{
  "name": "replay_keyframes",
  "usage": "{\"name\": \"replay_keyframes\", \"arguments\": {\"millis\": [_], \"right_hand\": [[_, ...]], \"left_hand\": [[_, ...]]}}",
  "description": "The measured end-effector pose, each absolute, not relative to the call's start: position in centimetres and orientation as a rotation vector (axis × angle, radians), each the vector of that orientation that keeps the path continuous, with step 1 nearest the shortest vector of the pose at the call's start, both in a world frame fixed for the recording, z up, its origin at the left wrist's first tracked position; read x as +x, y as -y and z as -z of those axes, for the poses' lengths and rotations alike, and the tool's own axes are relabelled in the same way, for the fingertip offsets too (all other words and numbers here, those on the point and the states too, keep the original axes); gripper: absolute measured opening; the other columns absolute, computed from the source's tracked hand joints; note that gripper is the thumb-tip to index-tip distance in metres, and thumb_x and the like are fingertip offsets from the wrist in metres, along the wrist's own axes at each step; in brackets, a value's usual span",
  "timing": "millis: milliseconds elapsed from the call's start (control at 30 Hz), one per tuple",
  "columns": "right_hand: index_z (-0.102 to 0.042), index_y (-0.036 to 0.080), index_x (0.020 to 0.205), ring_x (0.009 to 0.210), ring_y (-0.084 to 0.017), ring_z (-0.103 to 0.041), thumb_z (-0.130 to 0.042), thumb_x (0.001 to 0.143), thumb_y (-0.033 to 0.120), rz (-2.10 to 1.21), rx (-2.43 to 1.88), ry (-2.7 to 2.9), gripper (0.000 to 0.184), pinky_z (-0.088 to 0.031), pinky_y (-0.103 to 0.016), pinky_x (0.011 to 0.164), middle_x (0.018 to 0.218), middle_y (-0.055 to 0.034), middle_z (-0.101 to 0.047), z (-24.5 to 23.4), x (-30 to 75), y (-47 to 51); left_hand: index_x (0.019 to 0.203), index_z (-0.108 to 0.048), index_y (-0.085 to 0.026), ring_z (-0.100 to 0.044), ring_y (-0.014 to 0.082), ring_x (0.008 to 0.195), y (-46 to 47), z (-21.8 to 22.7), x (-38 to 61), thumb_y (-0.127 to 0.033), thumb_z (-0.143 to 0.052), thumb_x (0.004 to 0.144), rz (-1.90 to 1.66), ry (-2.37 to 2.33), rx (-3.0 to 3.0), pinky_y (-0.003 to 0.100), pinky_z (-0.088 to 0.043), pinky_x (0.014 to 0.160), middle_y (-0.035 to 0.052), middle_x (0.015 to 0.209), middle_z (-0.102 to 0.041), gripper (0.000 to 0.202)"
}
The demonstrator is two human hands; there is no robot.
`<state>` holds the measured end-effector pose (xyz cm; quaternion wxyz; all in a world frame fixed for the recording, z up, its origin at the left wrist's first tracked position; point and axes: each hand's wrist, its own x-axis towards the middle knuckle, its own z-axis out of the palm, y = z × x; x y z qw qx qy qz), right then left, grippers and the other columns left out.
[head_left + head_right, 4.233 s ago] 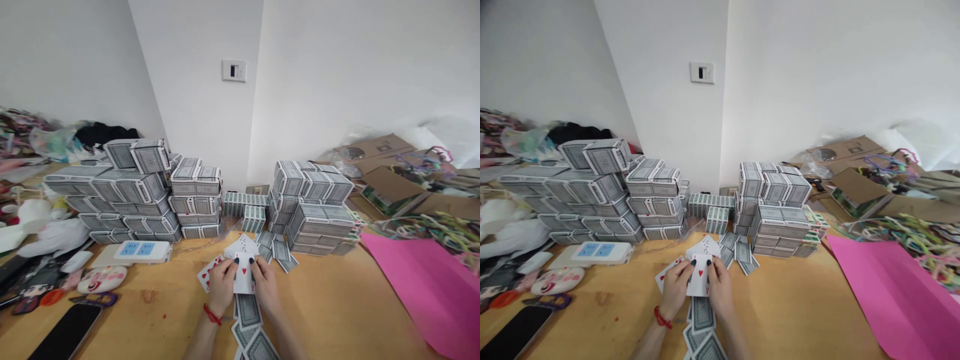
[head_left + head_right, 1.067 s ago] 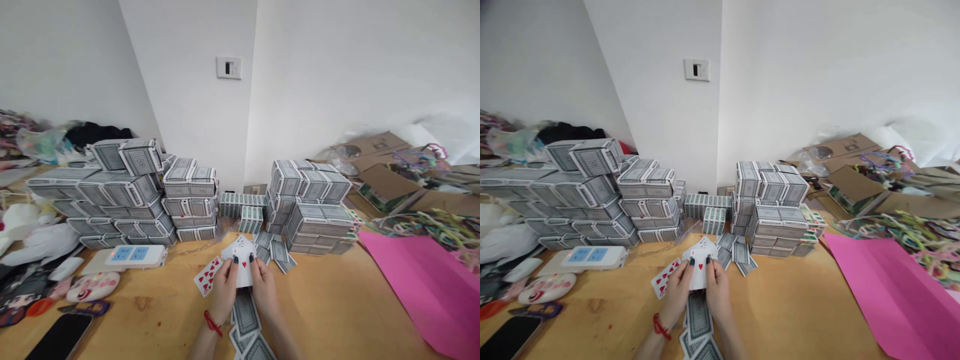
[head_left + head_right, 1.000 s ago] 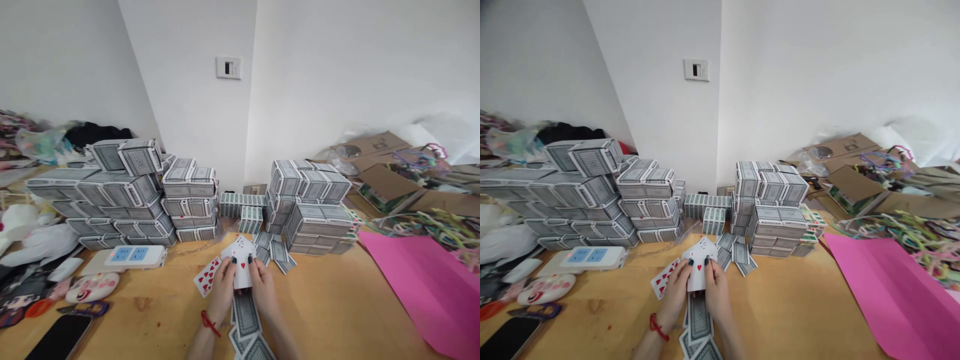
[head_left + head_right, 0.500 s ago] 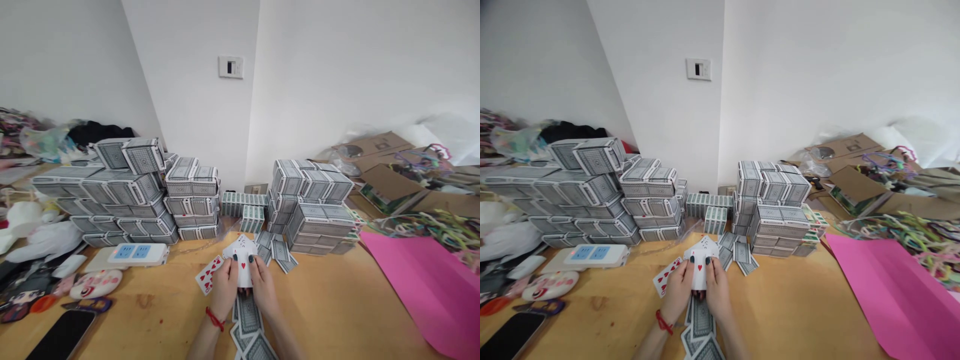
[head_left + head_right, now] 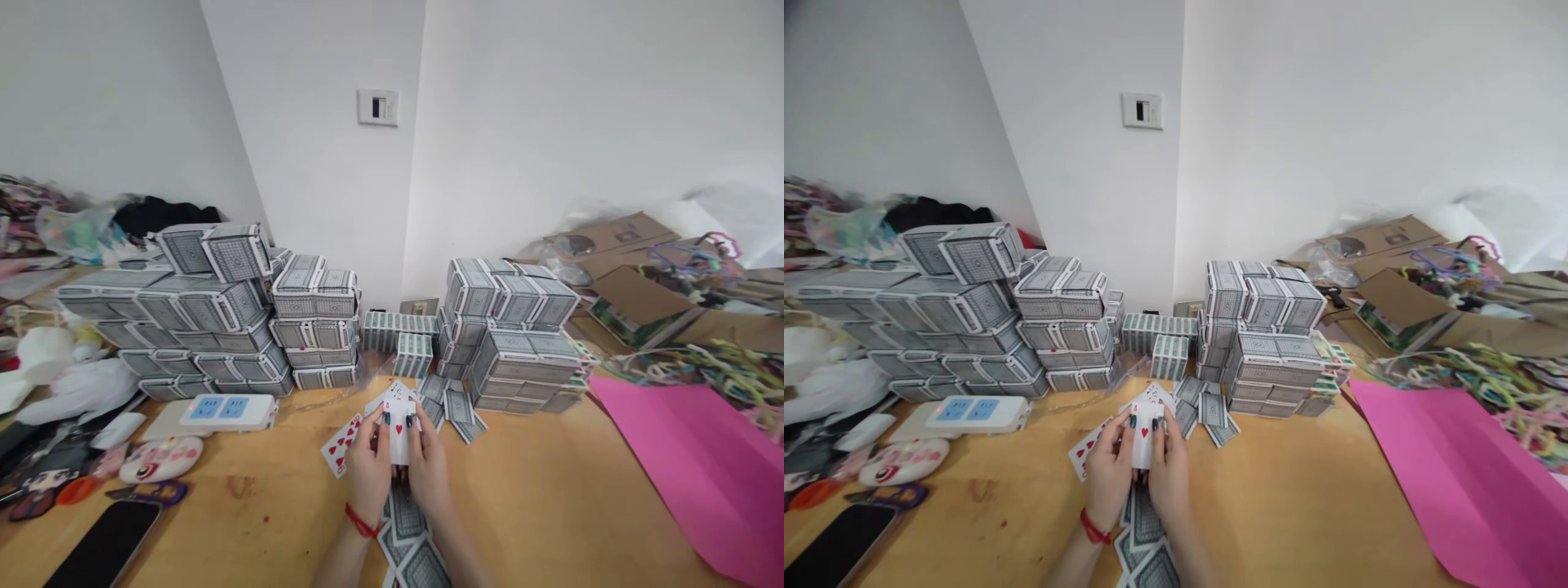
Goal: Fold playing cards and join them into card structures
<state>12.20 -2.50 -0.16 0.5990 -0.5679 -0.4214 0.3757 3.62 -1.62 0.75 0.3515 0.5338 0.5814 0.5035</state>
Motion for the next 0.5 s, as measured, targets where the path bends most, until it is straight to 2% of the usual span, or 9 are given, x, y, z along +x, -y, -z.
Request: {"name": "replay_keyframes", "arguments": {"millis": [100,200,267,400,500], "right_hand": [[-0.046,0.016,0.118,0.081,-0.021,-0.059,-0.041,0.077,0.042,-0.870,-1.330,0.976,0.049,-0.048,-0.030,0.061,0.096,-0.0079,-0.064,0.33,12.35,2.48],[-0.047,0.015,0.118,0.079,-0.020,-0.059,-0.042,0.076,0.043,-0.884,-1.341,0.960,0.050,-0.048,-0.029,0.059,0.095,-0.0082,-0.064,0.51,12.44,2.52],[-0.046,0.016,0.118,0.073,-0.019,-0.059,-0.043,0.076,0.043,-0.919,-1.334,0.939,0.050,-0.048,-0.027,0.055,0.089,-0.0073,-0.065,0.61,12.45,2.57],[-0.043,0.017,0.121,0.054,-0.016,-0.056,-0.046,0.074,0.042,-1.027,-1.288,0.873,0.053,-0.043,-0.024,0.043,0.075,-0.0045,-0.066,0.69,12.42,2.66],[-0.039,0.017,0.124,0.042,-0.012,-0.048,-0.047,0.074,0.042,-1.110,-1.253,0.818,0.057,-0.037,-0.021,0.036,0.065,-0.0012,-0.063,0.58,12.41,2.68]], "left_hand": [[0.103,-0.054,-0.016,-0.059,0.0141,0.057,1.62,-0.46,3.52,-0.039,-0.037,0.079,-1.340,-1.556,1.477,0.025,-0.048,0.050,0.0098,0.088,-0.064,0.038],[0.103,-0.055,-0.016,-0.060,0.0173,0.079,1.61,-0.37,3.46,-0.035,-0.035,0.080,-1.367,-1.593,1.539,0.028,-0.048,0.066,0.0105,0.097,-0.062,0.035],[0.103,-0.056,-0.016,-0.060,0.0176,0.079,1.65,-0.45,3.47,-0.035,-0.035,0.080,-1.364,-1.598,1.535,0.028,-0.048,0.067,0.0106,0.097,-0.063,0.036],[0.102,-0.056,-0.015,-0.061,0.0166,0.068,1.79,-0.71,3.52,-0.040,-0.036,0.079,-1.341,-1.574,1.487,0.027,-0.049,0.056,0.0112,0.098,-0.063,0.039],[0.101,-0.056,-0.016,-0.061,0.0180,0.073,1.84,-0.79,3.52,-0.040,-0.037,0.079,-1.357,-1.572,1.482,0.028,-0.049,0.059,0.0112,0.098,-0.063,0.038]]}}
